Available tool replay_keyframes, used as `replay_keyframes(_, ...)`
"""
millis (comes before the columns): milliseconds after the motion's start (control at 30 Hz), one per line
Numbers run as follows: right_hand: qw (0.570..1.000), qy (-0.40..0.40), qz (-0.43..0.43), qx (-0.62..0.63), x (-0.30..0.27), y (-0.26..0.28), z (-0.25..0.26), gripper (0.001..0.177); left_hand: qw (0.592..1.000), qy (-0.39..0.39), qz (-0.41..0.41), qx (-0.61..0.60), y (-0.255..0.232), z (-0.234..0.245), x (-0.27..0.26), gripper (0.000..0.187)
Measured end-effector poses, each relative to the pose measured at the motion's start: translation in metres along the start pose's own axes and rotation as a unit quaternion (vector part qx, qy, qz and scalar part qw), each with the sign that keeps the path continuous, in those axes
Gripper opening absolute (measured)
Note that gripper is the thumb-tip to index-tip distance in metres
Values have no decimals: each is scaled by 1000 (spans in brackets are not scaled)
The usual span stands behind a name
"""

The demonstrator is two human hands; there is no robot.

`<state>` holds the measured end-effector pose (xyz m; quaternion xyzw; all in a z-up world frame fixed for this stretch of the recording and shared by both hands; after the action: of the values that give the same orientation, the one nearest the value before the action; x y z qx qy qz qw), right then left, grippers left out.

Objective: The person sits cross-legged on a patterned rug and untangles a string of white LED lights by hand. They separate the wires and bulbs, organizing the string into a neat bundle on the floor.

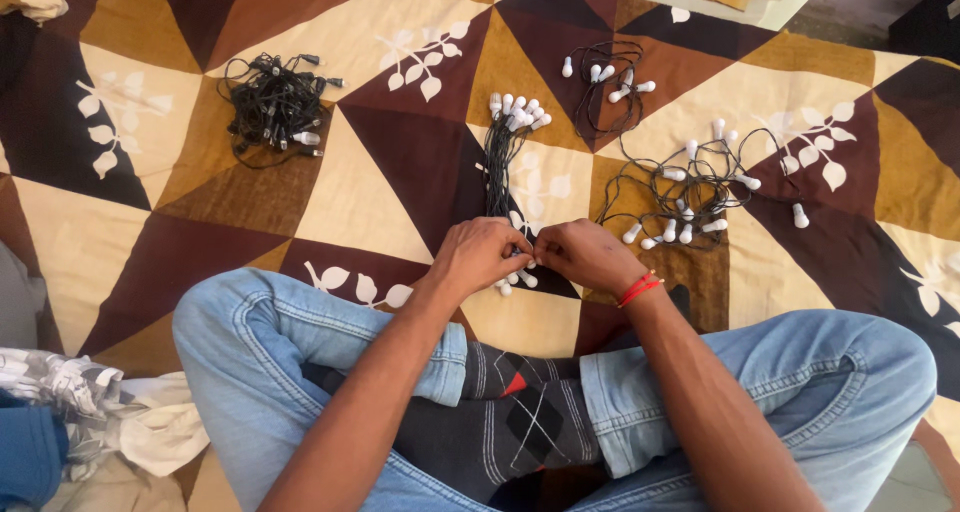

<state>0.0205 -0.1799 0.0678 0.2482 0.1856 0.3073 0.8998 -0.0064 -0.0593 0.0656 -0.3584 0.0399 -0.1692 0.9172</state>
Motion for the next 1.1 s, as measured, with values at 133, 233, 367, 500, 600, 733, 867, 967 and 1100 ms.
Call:
replay_keyframes(133,1000,-6,-10,-8,0,1,0,12,999,-24,-1,-21,2,-1,0,15)
replay_keyframes(233,1000,-12,-23,-7,0,2,2,12,998,-31,11,-55,8,-2,1,17)
replay_keyframes(367,998,-60,11,-7,1,14,13,14,995,-37,16,-90,11,-1,1,20)
replay_keyframes(500,996,-90,10,9,0,16,19,14,993,-48,18,-104,11,3,0,21)
replay_keyframes(600,996,-76,-35,34,3,6,16,15,995,-31,35,-93,14,0,0,21)
replay_keyframes(733,970,-29,-75,230,8,-8,9,13,995,-41,18,-89,13,-1,1,17)
replay_keyframes(867,915,-27,-67,397,5,-15,21,14,995,-38,24,-85,16,-2,2,17)
replay_keyframes(967,889,-57,-43,452,4,-17,32,14,994,-29,27,-103,18,-3,2,17)
replay_keyframes(1100,874,-70,-42,479,4,-22,37,16,991,-28,37,-128,23,-6,2,17)
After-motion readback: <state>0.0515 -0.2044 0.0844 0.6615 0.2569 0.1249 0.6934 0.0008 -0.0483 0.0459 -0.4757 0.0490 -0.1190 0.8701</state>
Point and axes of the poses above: each hand's wrist, its own x-axis towards the middle knuckle, its own z-axis out of the back of the hand, y = z × x, the point moved 9 cm from there along x, towards the middle knuckle, and after that the axes turned 7 degrees about -z, right-handed, at the moved point
